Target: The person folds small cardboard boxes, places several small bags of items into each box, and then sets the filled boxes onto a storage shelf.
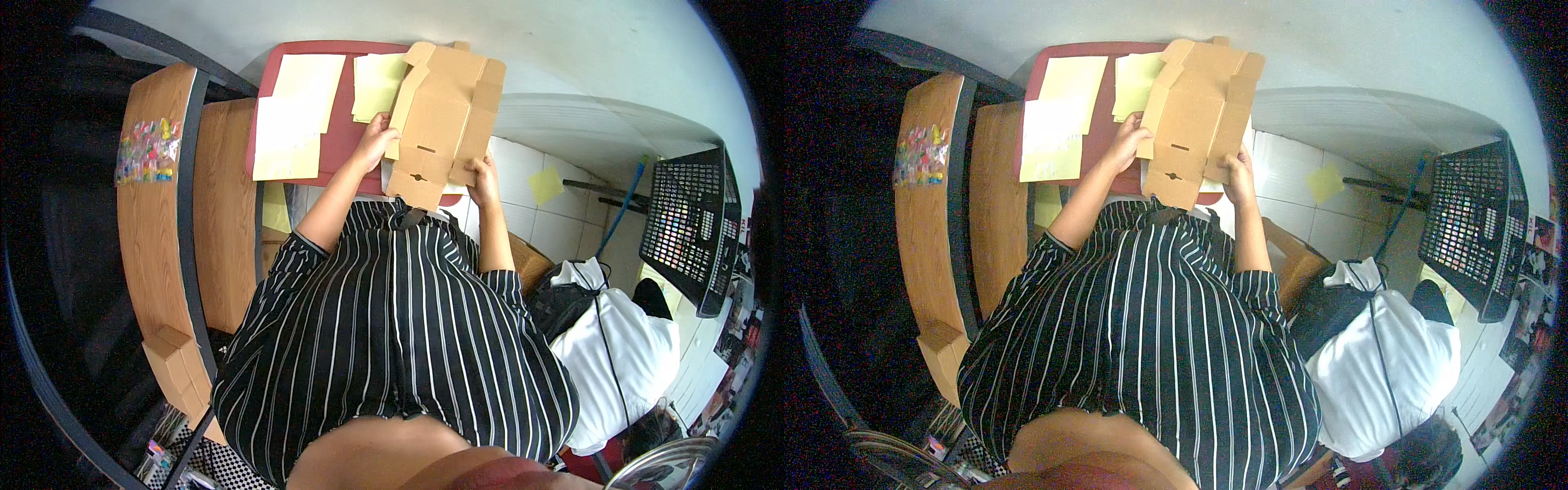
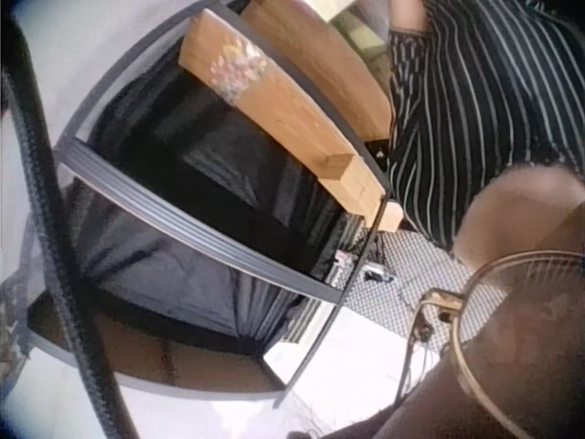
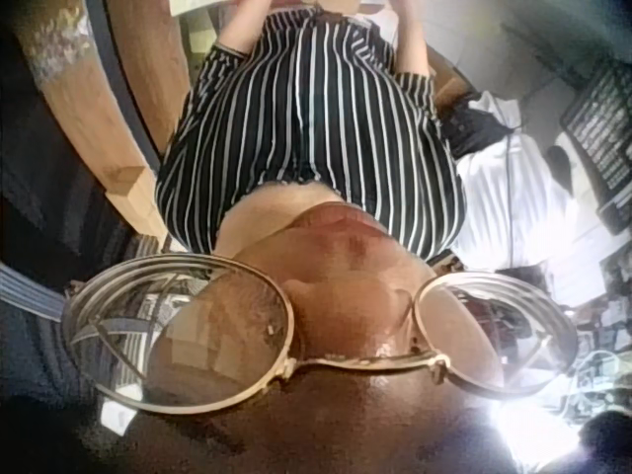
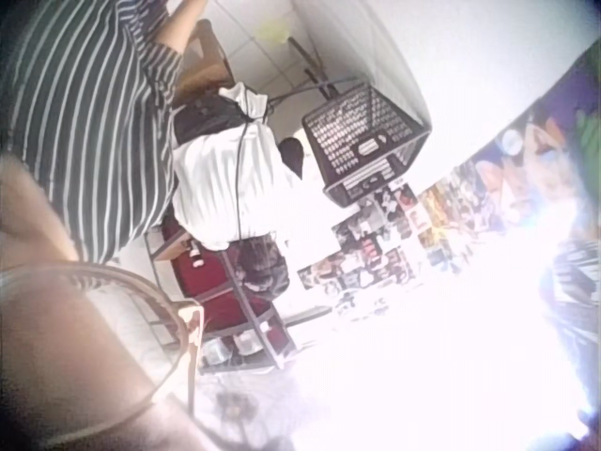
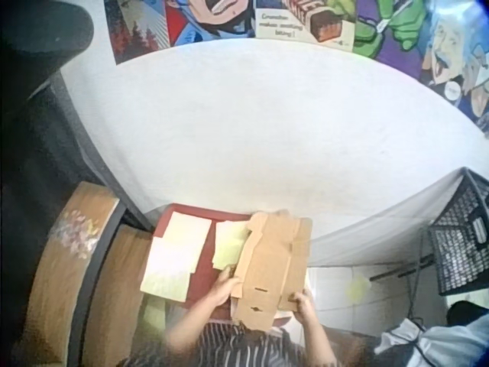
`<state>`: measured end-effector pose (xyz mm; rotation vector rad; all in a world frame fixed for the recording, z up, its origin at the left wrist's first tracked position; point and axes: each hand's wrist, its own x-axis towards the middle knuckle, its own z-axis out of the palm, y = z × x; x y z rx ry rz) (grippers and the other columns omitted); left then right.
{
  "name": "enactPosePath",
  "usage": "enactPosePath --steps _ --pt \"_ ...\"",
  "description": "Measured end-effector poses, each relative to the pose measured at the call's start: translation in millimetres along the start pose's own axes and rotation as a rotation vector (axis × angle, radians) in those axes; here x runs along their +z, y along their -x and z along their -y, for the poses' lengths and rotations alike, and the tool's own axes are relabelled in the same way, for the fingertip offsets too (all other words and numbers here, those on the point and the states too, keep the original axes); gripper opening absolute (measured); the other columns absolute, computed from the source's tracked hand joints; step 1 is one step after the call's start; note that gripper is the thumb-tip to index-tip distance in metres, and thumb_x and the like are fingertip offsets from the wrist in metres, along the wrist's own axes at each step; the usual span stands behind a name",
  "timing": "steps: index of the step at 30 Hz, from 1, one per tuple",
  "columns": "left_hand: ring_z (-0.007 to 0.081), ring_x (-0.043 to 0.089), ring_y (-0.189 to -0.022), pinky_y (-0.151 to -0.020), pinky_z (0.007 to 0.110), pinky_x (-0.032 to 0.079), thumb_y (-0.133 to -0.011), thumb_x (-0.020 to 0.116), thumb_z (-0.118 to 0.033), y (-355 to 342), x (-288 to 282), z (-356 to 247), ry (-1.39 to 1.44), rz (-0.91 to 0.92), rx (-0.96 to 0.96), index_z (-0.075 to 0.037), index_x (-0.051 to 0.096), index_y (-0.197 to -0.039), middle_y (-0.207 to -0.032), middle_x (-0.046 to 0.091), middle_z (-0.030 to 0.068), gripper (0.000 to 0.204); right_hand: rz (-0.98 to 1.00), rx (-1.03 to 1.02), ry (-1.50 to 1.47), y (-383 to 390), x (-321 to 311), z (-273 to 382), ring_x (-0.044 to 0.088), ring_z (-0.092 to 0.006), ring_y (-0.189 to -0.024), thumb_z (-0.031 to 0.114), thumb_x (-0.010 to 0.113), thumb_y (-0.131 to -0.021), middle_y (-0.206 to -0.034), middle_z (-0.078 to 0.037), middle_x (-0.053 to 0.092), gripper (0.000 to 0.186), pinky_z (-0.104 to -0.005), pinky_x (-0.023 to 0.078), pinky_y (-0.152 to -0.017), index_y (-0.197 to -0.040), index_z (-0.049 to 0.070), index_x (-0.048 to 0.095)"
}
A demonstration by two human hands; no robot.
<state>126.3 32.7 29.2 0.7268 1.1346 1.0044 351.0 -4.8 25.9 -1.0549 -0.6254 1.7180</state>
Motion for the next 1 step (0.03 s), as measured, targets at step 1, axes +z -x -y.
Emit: enactPosePath --steps 1 --pt "0.0184 0.047 -0.099 -0.087 0.028 0.036 -0.069 0.052 -0.003 3.4 -1.3 -1.8 0.014 0.002 0.002 0.002 0.038 -0.113 -0.106 0.049 0.0133 0.046 0.014 -0.002 0.032 2.3 0.9 1.0 0.051 -0.0223 -0.097 0.001 0.043 -0.062 -0.11 -0.011 0.049 0.056 -0.0354 0.042 -0.085 -0.118 0.005 0.039"
